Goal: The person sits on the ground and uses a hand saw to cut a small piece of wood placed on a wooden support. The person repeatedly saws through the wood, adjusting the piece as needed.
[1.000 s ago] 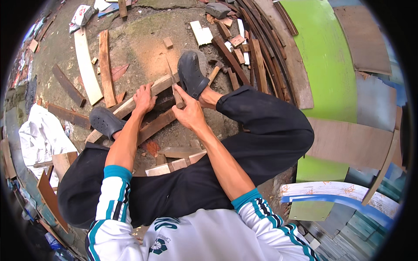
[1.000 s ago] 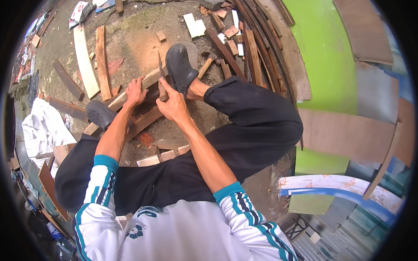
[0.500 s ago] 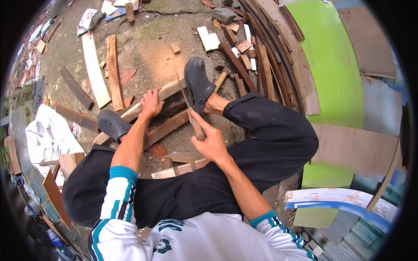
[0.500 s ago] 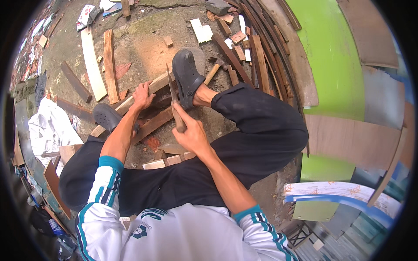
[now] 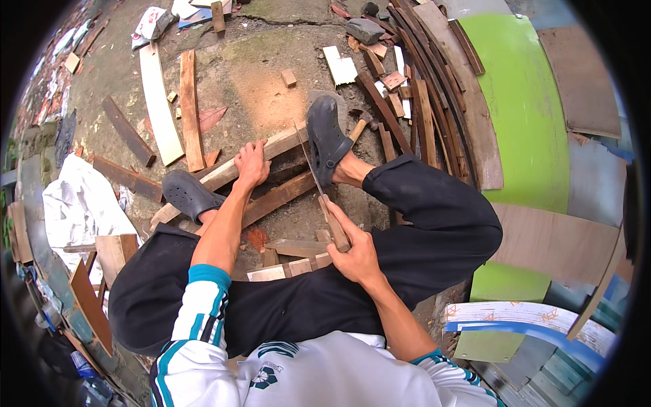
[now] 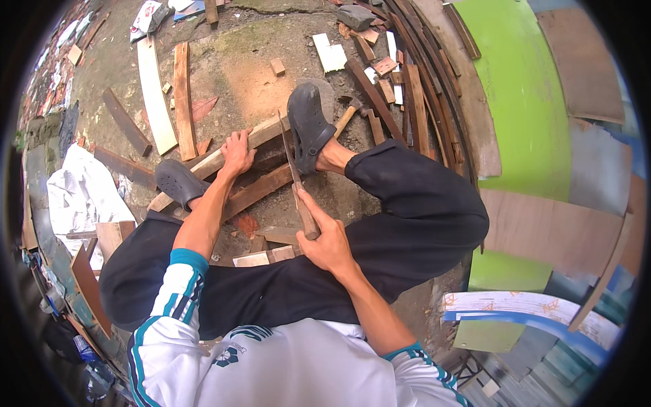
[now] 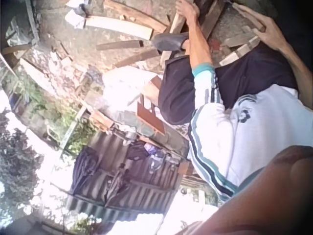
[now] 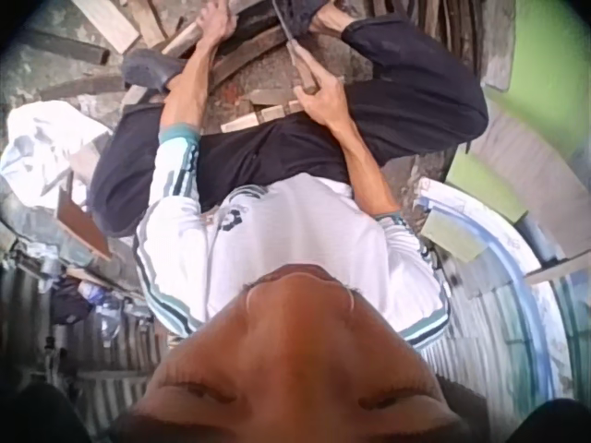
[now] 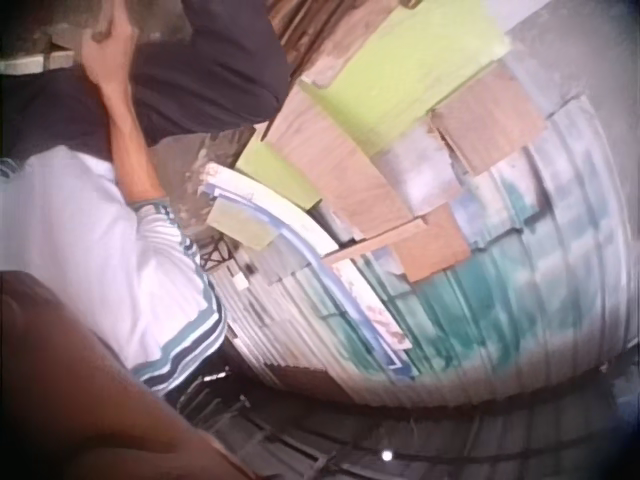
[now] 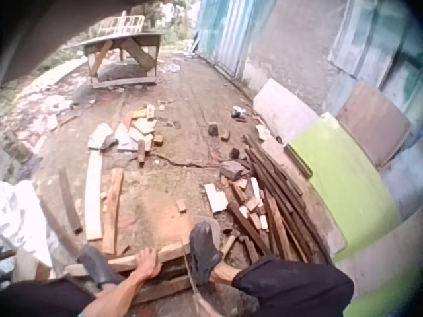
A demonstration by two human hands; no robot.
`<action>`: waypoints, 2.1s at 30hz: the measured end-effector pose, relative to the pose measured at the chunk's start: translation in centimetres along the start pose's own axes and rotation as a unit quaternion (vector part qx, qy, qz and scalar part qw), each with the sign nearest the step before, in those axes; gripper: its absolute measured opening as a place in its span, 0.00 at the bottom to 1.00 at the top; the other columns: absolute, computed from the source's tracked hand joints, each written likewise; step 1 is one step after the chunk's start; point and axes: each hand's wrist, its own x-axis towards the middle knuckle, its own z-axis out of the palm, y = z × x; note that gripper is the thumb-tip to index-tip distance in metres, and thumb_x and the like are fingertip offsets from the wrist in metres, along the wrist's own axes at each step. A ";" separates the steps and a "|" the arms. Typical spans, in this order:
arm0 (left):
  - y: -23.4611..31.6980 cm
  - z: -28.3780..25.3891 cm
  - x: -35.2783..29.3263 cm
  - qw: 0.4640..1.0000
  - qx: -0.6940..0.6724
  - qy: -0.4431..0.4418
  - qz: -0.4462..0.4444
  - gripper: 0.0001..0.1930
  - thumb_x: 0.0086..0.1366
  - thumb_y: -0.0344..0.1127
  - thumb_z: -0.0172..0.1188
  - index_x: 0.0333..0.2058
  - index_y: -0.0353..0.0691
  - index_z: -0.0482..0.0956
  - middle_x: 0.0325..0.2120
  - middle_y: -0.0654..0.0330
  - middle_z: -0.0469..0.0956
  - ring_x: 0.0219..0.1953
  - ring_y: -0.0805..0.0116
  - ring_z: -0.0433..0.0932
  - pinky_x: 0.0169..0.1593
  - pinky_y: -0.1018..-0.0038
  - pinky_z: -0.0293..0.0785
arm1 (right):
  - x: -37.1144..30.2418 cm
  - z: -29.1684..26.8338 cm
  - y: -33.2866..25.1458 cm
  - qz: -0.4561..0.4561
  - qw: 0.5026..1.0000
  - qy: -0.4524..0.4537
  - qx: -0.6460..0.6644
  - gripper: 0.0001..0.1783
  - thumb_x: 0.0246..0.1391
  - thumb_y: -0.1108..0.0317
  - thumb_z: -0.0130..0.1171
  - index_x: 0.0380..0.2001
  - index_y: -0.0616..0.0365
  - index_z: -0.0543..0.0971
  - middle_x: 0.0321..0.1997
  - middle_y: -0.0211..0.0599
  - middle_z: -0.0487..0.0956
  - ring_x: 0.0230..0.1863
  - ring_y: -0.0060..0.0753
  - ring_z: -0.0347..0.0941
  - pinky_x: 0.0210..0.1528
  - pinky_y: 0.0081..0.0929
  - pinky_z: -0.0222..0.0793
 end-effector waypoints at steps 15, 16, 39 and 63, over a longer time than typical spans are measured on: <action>-0.1 0.1 -0.2 0.999 -0.035 0.020 0.004 0.38 0.63 0.46 0.69 0.69 0.47 0.65 0.61 0.49 0.68 0.64 0.48 0.63 0.67 0.49 0.52 | 5.3 -0.3 -4.9 0.134 0.988 -0.044 -0.060 0.36 0.57 0.68 0.60 0.70 0.60 0.68 0.46 0.55 0.81 0.47 0.48 0.78 0.50 0.37 0.71; 0.2 0.0 -0.5 0.999 -0.034 0.008 0.005 0.38 0.63 0.49 0.68 0.69 0.46 0.65 0.61 0.49 0.68 0.65 0.48 0.63 0.67 0.49 0.51 | 7.8 0.0 -4.9 0.157 0.984 -0.047 -0.065 0.36 0.57 0.67 0.59 0.70 0.61 0.68 0.39 0.52 0.81 0.39 0.45 0.78 0.43 0.36 0.72; -0.5 -1.9 0.4 1.000 -0.012 -0.020 -0.007 0.39 0.68 0.66 0.56 0.68 0.46 0.69 0.60 0.49 0.74 0.63 0.49 0.70 0.64 0.49 0.62 | 12.3 3.0 -5.2 0.215 0.972 -0.032 -0.084 0.38 0.57 0.70 0.53 0.73 0.59 0.64 0.17 0.32 0.75 0.13 0.25 0.68 0.18 0.30 0.67; 0.6 -0.2 0.3 1.000 0.000 0.017 -0.002 0.38 0.68 0.67 0.55 0.67 0.48 0.70 0.62 0.48 0.72 0.66 0.51 0.67 0.62 0.44 0.59 | 15.2 1.9 -1.8 0.166 0.984 -0.019 -0.068 0.34 0.57 0.65 0.56 0.67 0.63 0.70 0.17 0.43 0.79 0.10 0.33 0.70 0.18 0.38 0.67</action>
